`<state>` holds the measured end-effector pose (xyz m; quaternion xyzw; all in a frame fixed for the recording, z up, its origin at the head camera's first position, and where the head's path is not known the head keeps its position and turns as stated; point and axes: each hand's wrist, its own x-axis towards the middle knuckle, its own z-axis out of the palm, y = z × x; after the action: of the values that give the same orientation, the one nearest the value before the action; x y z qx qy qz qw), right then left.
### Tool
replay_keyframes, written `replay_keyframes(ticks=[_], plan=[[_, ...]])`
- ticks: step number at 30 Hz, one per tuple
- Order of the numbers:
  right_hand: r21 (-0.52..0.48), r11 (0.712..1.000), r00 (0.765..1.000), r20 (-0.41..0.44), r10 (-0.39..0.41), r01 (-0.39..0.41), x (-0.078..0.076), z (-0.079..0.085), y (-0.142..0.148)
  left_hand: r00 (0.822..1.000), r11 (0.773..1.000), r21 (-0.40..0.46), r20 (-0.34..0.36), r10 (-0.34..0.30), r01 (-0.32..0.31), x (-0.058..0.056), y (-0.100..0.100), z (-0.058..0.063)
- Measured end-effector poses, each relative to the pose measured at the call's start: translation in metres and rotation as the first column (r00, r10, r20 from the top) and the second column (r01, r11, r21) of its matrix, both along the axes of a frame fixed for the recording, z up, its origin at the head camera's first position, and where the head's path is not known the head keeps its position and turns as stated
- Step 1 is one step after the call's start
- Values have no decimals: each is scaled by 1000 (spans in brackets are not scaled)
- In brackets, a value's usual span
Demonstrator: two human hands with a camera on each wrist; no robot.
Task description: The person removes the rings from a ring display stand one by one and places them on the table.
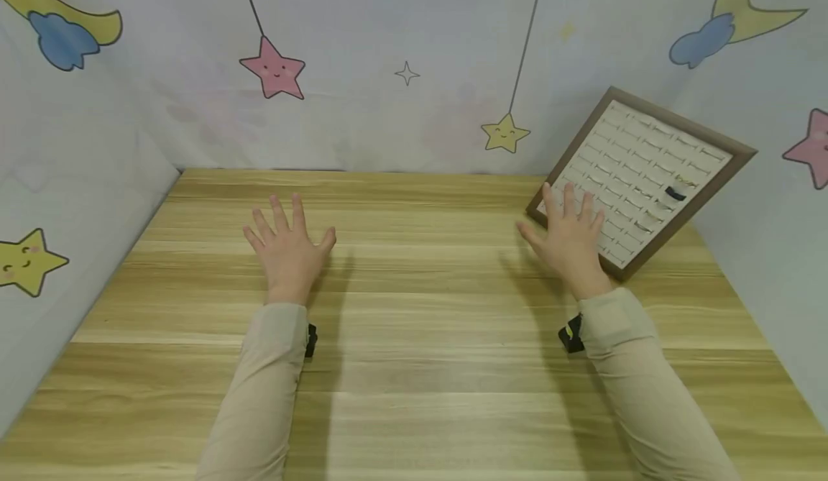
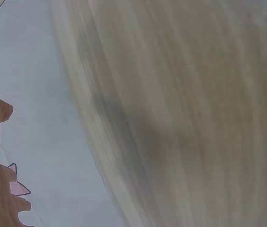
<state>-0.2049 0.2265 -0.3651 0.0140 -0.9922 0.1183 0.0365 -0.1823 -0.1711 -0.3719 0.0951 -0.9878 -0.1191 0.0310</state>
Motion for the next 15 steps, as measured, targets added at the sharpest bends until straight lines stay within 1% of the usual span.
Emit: replay_keyframes(ticks=[3,6,8,12,15], plan=[[-34,999,1000,-20,1,-2,0,2,2,1000,1000,-2,-1,-7,7,0,1,0],[-63,998,998,-63,2,-6,0,4,5,1000,1000,-5,-4,-13,13,-1,2,0],[-106,994,995,-96,-2,-8,1,7,7,1000,1000,-10,-2,-17,17,-1,4,0],[-195,981,990,-132,-42,15,2,15,13,1000,999,-24,-1,-30,30,-2,8,1],[-252,967,984,-155,-88,46,5,26,18,999,999,-29,-7,-44,44,-3,14,2]])
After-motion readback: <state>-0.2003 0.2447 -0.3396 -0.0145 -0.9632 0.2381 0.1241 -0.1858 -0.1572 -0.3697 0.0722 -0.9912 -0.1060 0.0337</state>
